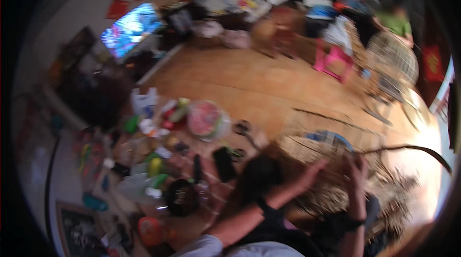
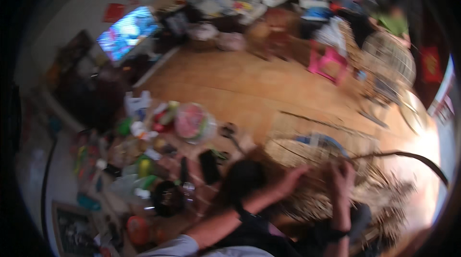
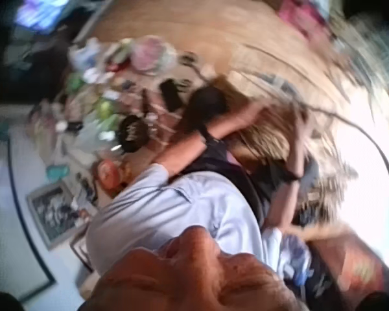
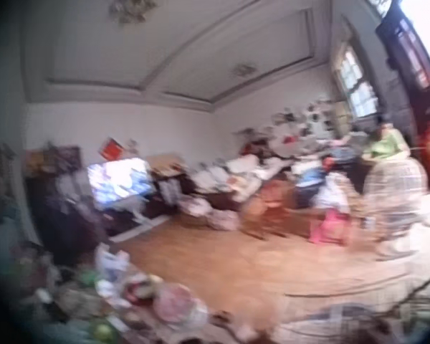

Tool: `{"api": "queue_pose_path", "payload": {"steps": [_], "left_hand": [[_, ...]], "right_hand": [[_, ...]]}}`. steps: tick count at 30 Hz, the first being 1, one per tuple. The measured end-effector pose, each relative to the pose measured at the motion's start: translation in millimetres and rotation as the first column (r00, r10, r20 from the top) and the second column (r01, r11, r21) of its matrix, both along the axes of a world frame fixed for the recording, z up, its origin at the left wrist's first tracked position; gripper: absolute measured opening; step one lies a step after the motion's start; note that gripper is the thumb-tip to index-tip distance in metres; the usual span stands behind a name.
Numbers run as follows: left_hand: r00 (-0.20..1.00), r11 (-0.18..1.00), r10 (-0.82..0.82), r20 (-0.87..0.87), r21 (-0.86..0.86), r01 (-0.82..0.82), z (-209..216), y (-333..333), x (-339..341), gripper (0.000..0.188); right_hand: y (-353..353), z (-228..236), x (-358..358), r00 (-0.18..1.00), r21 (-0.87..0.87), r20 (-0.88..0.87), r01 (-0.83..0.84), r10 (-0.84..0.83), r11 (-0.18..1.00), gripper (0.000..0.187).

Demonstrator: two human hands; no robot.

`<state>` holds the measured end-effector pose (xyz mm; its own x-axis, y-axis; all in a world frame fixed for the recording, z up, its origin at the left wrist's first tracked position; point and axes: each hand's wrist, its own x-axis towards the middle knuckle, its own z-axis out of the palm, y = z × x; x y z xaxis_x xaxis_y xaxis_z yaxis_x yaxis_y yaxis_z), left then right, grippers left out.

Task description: Hand-weaving a bamboo cage structure using long bamboo strips.

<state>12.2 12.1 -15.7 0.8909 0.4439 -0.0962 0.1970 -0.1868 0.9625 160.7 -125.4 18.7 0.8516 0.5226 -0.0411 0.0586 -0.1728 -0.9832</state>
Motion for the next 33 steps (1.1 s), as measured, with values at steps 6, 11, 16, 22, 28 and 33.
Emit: {"api": "queue_pose_path", "payload": {"steps": [6,11,16,22,28,33], "left_hand": [[0.979,0.742,0.027,0.202,0.652,-0.155,1.8,-13.7,-1.8,0.028],[0.993,0.705,0.050,0.104,0.701,-0.109,23.1,-11.6,4.4,0.023],[0.999,0.538,0.026,0.043,0.841,-0.050,13.0,-13.2,13.1,0.018],[0.980,0.631,0.037,0.195,0.756,-0.174,4.2,-20.8,17.4,0.019],[0.994,0.563,-0.022,0.107,0.823,-0.076,-35.9,-8.3,13.1,0.016],[0.999,0.573,-0.038,-0.011,0.819,0.031,20.1,-9.9,6.9,0.008]], "right_hand": [[17.5,21.9,8.5,0.981,0.231,-0.037,-0.174,0.188,0.957,0.019],[45.6,46.9,25.7,0.933,-0.288,0.229,-0.207,0.277,0.935,0.016],[51.9,52.4,16.0,0.776,-0.384,0.556,-0.076,0.296,0.920,0.016],[42.9,32.0,13.0,0.656,-0.299,0.727,0.038,0.202,0.954,0.013],[72.3,23.6,7.5,0.633,-0.798,0.523,0.127,0.571,0.590,0.015],[68.3,17.2,18.7,0.650,-0.401,0.682,-0.049,0.334,0.915,0.011]]}}
